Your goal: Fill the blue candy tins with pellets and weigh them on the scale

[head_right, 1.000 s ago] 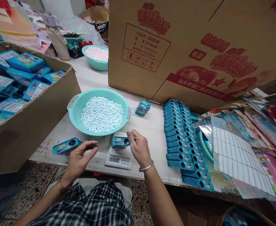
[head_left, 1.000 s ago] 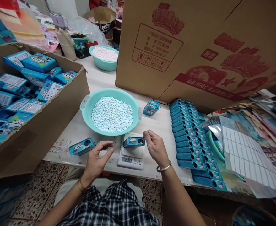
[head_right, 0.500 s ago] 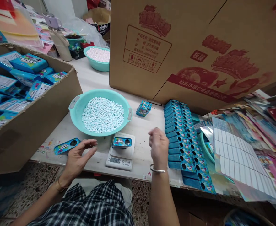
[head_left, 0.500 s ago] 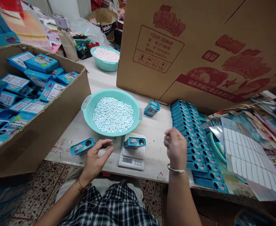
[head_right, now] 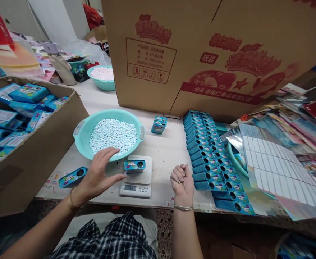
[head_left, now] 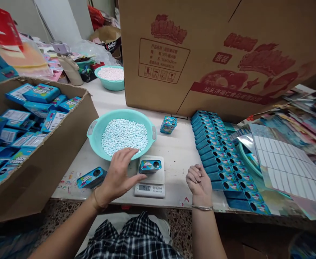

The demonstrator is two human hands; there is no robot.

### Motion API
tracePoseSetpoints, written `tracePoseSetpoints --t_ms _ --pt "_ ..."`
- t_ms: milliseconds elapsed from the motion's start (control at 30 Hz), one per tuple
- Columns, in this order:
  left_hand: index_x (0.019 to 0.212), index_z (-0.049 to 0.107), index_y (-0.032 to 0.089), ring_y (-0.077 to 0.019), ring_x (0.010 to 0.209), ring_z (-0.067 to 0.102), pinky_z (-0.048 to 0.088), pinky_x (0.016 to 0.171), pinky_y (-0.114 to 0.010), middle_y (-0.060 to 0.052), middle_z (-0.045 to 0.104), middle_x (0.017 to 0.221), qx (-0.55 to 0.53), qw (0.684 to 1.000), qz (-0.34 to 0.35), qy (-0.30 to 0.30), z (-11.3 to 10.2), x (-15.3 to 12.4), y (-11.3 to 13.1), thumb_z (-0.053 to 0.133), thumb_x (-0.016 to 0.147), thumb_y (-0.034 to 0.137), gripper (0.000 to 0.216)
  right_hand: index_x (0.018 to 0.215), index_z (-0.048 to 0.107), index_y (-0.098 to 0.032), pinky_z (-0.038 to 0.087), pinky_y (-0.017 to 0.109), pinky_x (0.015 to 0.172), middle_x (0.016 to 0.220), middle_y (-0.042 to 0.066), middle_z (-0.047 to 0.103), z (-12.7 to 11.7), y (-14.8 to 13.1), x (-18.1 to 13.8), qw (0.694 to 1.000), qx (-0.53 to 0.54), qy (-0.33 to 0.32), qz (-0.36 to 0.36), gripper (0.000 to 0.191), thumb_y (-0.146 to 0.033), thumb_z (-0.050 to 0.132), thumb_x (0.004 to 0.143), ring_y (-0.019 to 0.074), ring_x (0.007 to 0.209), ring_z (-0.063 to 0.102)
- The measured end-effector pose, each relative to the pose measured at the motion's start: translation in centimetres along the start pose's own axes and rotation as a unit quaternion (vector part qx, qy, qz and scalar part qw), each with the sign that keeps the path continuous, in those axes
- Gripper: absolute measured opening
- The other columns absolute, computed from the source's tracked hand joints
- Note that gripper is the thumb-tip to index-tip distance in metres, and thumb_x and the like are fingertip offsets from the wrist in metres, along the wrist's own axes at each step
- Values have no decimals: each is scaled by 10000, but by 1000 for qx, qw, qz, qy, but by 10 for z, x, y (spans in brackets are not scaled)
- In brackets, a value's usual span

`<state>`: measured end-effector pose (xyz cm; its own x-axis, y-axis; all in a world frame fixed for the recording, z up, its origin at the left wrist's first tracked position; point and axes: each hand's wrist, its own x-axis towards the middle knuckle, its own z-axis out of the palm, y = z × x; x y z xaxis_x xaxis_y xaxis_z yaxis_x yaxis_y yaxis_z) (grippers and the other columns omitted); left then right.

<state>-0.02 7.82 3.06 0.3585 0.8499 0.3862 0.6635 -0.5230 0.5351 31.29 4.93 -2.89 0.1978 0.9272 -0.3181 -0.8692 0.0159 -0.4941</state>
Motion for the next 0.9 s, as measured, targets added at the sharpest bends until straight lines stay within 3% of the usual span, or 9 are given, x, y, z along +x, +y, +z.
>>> tracePoseSetpoints --t_ms 100,233,300,467,567,667,767,833,900 --pt "1389 417 212 -413 1374 346 132 1138 -692 -166 518 1380 84 991 52 -94 21 18 12 826 675 393 842 743 529 -190 260 116 362 563 -101 312 -1 8 6 1000 17 -13 14 154 -146 624 855 32 388 224" --pt "978 589 205 -333 1123 558 90 1138 -699 -67 635 980 134 970 113 -170 49 49 22 749 700 164 323 743 533 -194 265 132 358 565 -100 304 -14 9 13 999 20 -31 10 153 -165 637 853 41 389 221" --pt "879 576 208 -288 998 590 97 1140 -686 -39 616 897 138 968 126 -165 59 73 23 703 727 159 204 741 531 -197 283 145 357 560 -96 320 -27 4 18 999 34 -36 4 158 -157 628 858 49 384 249" --pt "1013 600 202 -301 1038 564 105 1124 -692 -72 635 983 178 966 110 -151 95 158 19 666 791 269 241 769 523 -185 305 128 368 540 -99 407 -61 -7 26 991 125 -50 23 163 -115 619 880 35 375 354" --pt "1012 615 180 -319 1079 551 98 1127 -692 -103 645 1027 193 964 105 -149 128 200 14 686 764 228 263 781 521 -171 311 128 370 539 -96 435 -68 -8 27 981 183 -45 41 158 -124 602 908 32 383 409" --pt "982 629 165 -322 1081 558 116 1133 -682 -109 656 1009 193 966 104 -138 152 223 14 710 712 145 283 781 515 -169 309 136 365 537 -94 442 -66 -8 26 977 204 -47 48 164 -132 589 923 35 381 424" --pt "1135 594 150 -327 1147 536 143 1147 -651 -129 635 1125 177 975 95 -98 145 233 23 730 710 158 446 790 512 -170 306 144 359 540 -93 443 -61 -7 24 975 208 -48 55 159 -131 575 931 39 379 427" --pt "1311 486 130 -345 1268 452 107 1160 -643 -162 553 1294 162 982 81 -50 117 233 29 718 765 239 603 799 510 -171 308 147 360 546 -89 448 -57 -6 23 976 204 -46 64 155 -113 553 936 42 380 428" --pt "1415 365 116 -342 1358 358 77 1172 -627 -176 455 1406 147 988 57 3 70 223 29 623 871 354 648 801 505 -175 313 147 363 549 -87 453 -51 -4 22 977 193 -50 77 162 -92 533 937 43 382 428"
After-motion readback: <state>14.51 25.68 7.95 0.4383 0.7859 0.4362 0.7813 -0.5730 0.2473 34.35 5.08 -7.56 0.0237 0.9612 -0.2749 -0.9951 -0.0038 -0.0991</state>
